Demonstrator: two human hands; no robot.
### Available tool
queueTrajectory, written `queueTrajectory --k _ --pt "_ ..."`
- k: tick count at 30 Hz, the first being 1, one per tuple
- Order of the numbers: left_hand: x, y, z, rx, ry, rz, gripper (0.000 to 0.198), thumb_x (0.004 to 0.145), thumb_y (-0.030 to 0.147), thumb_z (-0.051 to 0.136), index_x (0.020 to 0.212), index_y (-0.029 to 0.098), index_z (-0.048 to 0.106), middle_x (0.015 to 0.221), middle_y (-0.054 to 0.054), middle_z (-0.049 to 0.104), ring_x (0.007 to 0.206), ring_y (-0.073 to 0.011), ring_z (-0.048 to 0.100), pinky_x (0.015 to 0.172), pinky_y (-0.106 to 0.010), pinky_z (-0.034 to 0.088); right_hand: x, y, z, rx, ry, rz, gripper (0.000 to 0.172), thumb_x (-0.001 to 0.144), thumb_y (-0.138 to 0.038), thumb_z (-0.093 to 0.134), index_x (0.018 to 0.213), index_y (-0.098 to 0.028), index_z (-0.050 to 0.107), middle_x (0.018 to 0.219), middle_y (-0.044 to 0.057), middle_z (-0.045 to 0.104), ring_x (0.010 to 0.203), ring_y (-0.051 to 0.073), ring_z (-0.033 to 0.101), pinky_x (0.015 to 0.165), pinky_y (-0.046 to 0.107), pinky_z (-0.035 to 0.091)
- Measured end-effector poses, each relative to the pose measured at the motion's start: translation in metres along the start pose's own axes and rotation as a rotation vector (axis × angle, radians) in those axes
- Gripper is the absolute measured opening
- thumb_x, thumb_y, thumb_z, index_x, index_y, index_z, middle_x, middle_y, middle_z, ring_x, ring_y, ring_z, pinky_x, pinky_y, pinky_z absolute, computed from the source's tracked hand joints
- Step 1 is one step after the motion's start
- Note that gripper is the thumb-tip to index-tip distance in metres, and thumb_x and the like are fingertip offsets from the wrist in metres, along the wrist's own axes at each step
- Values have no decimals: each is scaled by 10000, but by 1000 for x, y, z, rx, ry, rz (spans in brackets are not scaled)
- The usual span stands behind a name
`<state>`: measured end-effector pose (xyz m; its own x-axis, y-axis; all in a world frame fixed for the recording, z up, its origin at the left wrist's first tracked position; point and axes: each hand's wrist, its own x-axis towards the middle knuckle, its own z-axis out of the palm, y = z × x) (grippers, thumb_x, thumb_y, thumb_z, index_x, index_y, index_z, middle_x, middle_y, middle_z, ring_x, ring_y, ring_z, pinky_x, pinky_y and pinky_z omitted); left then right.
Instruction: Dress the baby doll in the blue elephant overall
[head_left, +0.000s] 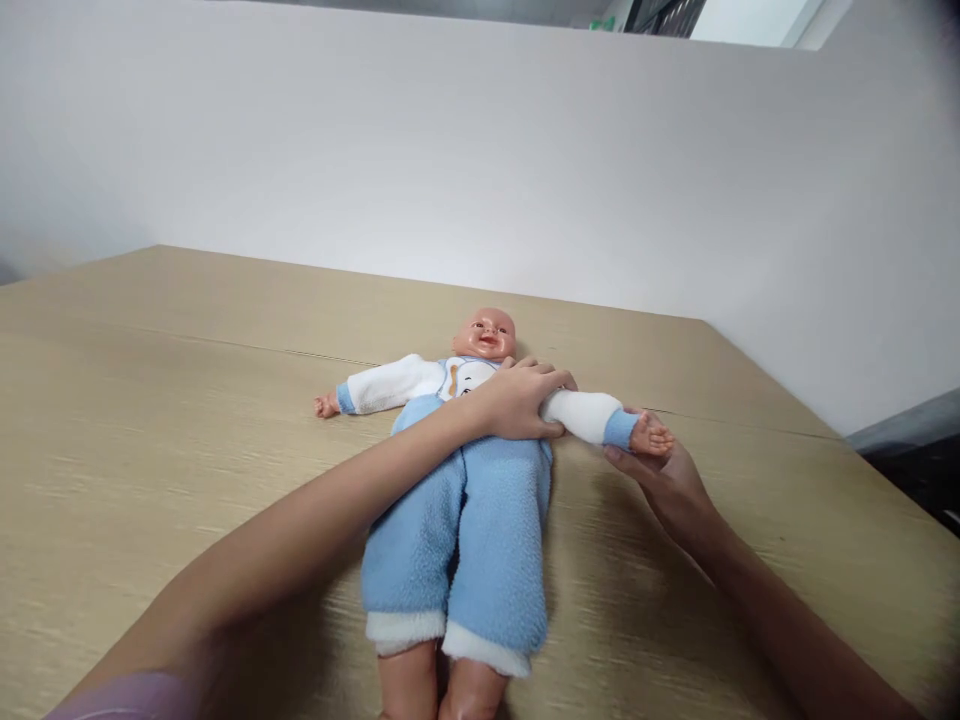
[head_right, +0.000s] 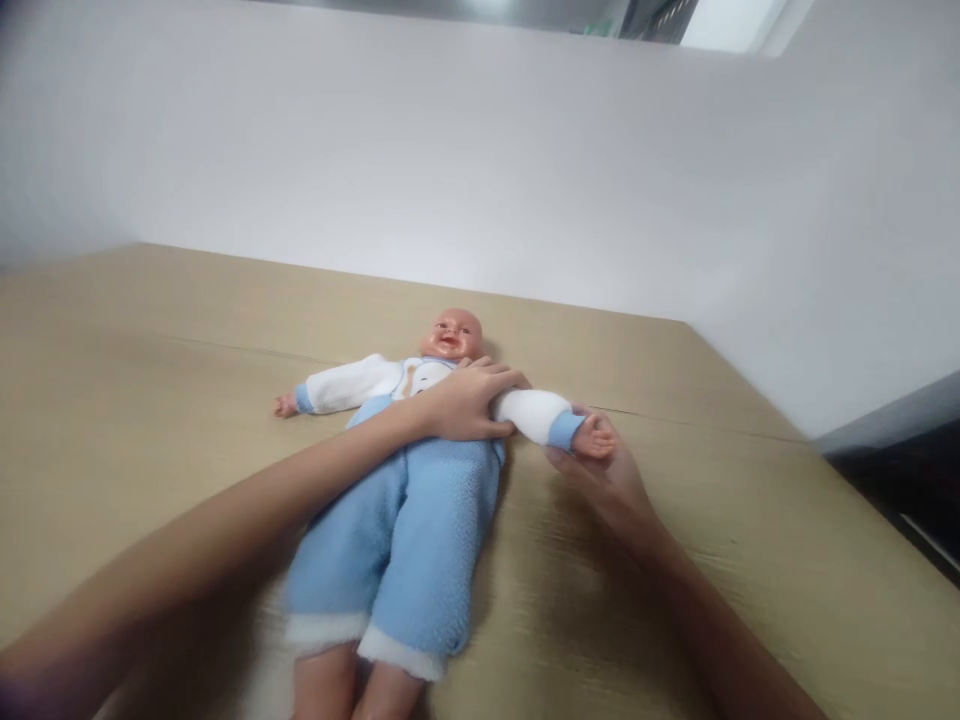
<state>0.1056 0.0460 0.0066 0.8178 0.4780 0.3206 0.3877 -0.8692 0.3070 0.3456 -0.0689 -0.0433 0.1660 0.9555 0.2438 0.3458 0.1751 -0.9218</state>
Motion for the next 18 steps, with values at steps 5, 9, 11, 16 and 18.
queueTrajectory --k 5,9,11,16,18 --pt "-5 -8 3 -111 137 65 431 921 375 707 1303 180 663 1258 -122 756 1134 -334 663 953 -455 473 -4 15 5 59 -99 132 799 718 -674 937 1335 -247 661 1445 182 706 1361 433 662 1172 584 541" --pt "-10 -13 2 -247 253 90 397 907 357 689 1262 182 662 1257 -127 760 1130 -321 677 996 -447 479 -11 21 13 -166 -253 77 786 806 -640 892 1431 -243 629 1522 194 655 1417 442 617 1185 645 520" --pt "-12 -15 0 -311 311 99 381 897 336 680 1241 173 659 1233 -134 760 1126 -312 679 1004 -437 478 -16 19 20 -330 -351 -145 737 910 -535 830 1541 -270 558 1592 172 596 1488 414 548 1247 660 451" --pt "-17 -16 -4 -469 403 61 304 926 395 698 1137 180 656 1114 -107 755 1011 -268 673 924 -397 493 -23 14 40 -513 -478 -452 628 983 -298 696 1579 -250 504 1550 202 586 1453 411 545 1220 681 461" --pt "-20 -15 -6 -546 431 28 320 936 437 720 1124 186 656 1102 -95 753 999 -257 671 920 -385 505 -24 13 46 -519 -505 -452 626 973 -272 684 1573 -248 507 1548 208 578 1447 419 540 1216 685 462"
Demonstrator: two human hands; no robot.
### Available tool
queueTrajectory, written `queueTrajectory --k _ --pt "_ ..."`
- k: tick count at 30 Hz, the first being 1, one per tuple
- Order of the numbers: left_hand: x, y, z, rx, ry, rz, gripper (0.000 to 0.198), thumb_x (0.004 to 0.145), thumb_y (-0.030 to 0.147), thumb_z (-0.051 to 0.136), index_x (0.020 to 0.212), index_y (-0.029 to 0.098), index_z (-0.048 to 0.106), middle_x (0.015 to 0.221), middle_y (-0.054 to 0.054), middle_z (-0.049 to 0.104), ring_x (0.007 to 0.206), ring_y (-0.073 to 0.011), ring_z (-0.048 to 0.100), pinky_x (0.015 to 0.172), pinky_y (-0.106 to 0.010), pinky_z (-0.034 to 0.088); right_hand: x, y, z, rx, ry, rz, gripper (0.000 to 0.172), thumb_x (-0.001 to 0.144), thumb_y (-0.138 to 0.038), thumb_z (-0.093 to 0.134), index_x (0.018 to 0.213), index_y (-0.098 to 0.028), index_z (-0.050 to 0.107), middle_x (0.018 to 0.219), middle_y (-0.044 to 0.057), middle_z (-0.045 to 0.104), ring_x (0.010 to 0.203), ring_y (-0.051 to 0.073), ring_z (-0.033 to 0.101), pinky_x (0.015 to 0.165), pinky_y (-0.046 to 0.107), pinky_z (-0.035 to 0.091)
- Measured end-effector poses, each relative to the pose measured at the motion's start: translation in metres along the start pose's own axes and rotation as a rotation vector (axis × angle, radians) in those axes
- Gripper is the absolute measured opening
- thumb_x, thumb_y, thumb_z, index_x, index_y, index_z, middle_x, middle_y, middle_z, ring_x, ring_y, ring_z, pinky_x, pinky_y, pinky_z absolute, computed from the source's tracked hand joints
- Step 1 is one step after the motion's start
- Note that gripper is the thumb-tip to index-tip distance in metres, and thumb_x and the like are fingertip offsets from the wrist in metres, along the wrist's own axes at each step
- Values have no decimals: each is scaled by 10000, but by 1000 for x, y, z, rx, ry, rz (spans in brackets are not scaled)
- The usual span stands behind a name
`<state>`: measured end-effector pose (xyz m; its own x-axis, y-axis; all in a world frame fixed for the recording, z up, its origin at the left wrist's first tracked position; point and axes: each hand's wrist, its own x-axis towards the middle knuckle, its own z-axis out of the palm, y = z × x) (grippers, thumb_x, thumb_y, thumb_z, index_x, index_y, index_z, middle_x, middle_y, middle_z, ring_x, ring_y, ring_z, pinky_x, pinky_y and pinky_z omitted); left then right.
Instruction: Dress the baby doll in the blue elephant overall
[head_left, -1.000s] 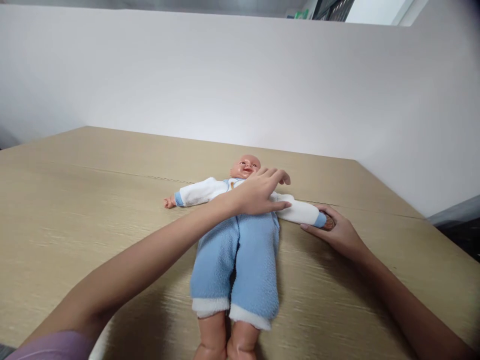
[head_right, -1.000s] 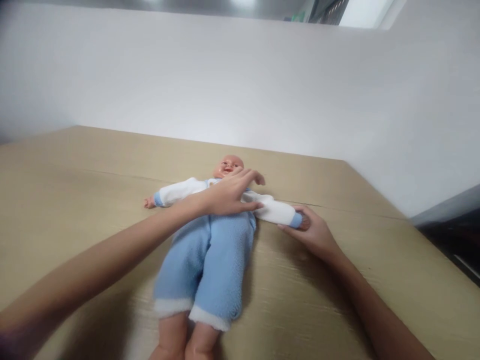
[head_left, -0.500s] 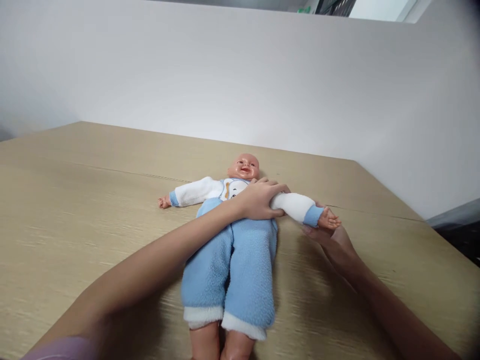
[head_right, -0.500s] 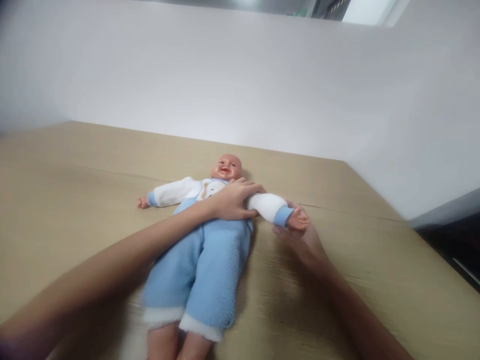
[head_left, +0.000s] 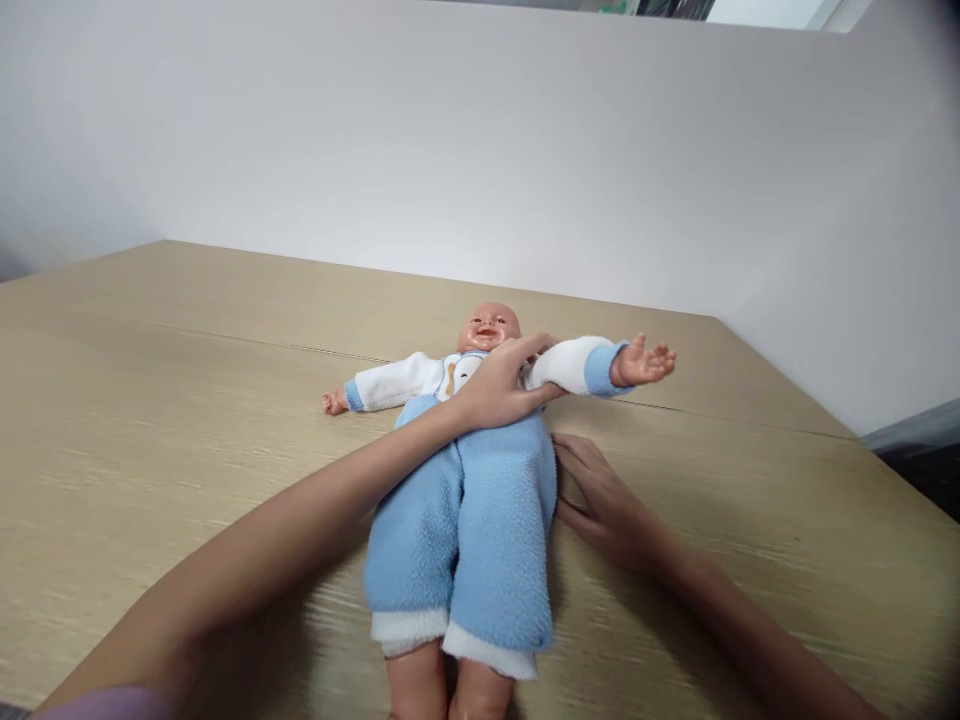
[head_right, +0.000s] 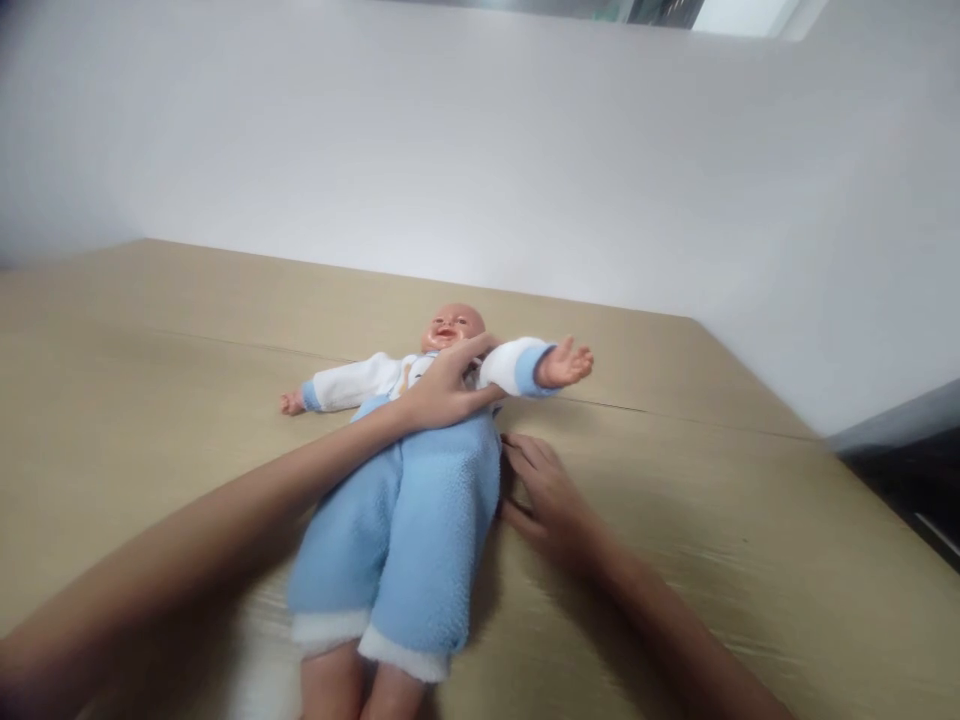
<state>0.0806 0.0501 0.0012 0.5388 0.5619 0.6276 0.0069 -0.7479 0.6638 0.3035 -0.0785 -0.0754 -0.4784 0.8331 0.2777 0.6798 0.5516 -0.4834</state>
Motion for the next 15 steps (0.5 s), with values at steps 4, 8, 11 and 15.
queueTrajectory --k 4,8,11,15 --pt "-5 1 -8 -130 105 -61 379 934 448 753 1183 180 654 1177 -102 740 1124 -270 674 1018 -397 521 9 -8 6 85 19 54 582 1005 -335 636 1569 -272 510 1552 190 581 1446 415 540 1235 687 438" --pt "-9 -2 -17 -270 216 -143 475 897 528 796 1213 209 641 1285 -109 716 1227 -286 670 1098 -418 516 21 -24 10 308 101 161 482 1043 -455 602 1492 -282 595 1470 161 654 1410 388 585 1233 640 452" --pt "-10 -5 -24 -369 317 -206 525 857 566 825 1192 213 630 1315 -119 720 1272 -311 667 1125 -448 499 35 -33 15 626 141 278 465 1035 -546 628 1427 -296 651 1442 116 697 1390 345 621 1207 550 500" --pt "-12 -8 -34 -484 453 -248 598 799 612 870 1162 207 622 1331 -131 729 1320 -335 644 1132 -453 482 64 -37 28 886 193 376 456 1003 -639 650 1299 -300 725 1387 58 751 1340 299 668 1179 480 523"
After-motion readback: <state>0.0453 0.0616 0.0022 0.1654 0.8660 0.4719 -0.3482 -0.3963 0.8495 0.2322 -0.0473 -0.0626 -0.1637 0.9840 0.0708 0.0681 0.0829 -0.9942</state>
